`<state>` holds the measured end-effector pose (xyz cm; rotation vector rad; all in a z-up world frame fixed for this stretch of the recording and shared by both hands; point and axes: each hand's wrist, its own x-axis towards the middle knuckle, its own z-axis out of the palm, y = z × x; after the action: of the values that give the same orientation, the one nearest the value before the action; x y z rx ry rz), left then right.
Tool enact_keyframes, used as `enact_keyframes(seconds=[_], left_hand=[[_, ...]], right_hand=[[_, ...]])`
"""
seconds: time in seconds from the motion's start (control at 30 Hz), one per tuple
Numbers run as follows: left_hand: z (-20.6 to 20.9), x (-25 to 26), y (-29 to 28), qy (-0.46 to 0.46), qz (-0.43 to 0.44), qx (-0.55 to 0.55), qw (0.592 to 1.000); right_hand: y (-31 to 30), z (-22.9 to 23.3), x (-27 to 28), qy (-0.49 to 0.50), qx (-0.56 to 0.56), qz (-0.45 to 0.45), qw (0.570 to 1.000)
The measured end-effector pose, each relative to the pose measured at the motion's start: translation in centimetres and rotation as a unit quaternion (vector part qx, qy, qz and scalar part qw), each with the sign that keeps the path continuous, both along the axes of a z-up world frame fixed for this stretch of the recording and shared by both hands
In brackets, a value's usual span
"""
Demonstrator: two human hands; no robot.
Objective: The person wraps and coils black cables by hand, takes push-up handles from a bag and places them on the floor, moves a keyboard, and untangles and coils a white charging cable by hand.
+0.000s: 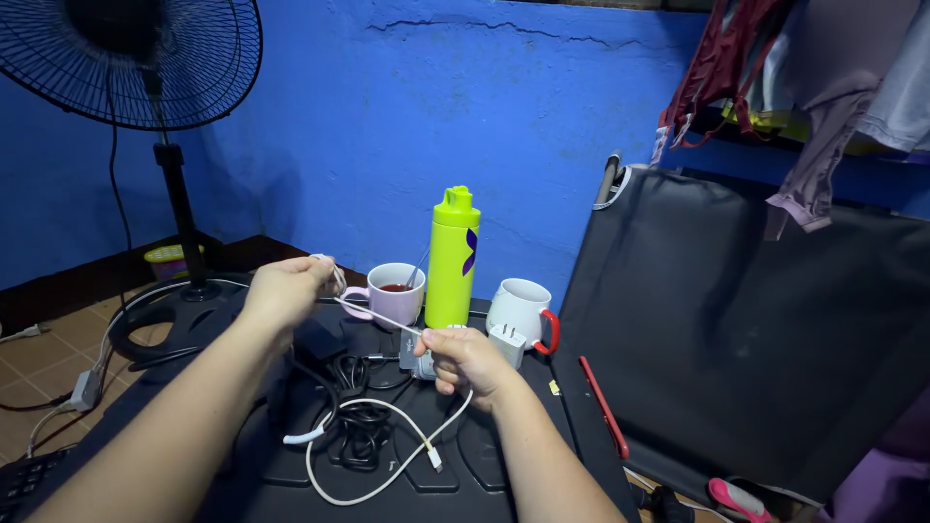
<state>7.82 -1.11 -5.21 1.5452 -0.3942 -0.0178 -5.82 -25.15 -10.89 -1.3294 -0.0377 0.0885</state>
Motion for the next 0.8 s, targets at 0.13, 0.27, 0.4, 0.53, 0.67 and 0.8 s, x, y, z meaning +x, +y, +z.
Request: enact_keyframes(seconds=[0.13, 0.27, 0.4, 0.53, 0.67, 0.8], left_hand=[[0.1, -1.6, -0.2, -0.056, 0.104, 0.135, 0.984], [0.9, -3.8, -0.2, -0.095, 0.157, 0.28, 0.942], [1.2, -5.1, -0.3, -0.161, 0.139, 0.437, 0.874], [1.3, -6.2, -0.2, -0.164, 0.068, 0.528, 0.83], [0.7, -7.0, -0.6, -0.196, -0.037, 0.539, 0.818], [0.4, -7.6, -1.5, -0.151, -0.15, 0.543, 0.812]], right_hand=[[0.6, 0.0, -0.3, -0.01, -0.031, 0.029, 0.999], [1.1, 0.4, -0.5, -0.013, -0.053, 0.028, 0.998], [0.8, 0.8, -0.6, -0.027, -0.045, 0.028, 0.998], [0.2, 1.1, -0.7, -0.049, -0.002, -0.001, 0.999], [-0.5, 1.0, -0.9, -0.059, 0.031, -0.033, 0.997], [-1.1, 0.7, -0.6, -0.067, 0.052, -0.037, 0.996]])
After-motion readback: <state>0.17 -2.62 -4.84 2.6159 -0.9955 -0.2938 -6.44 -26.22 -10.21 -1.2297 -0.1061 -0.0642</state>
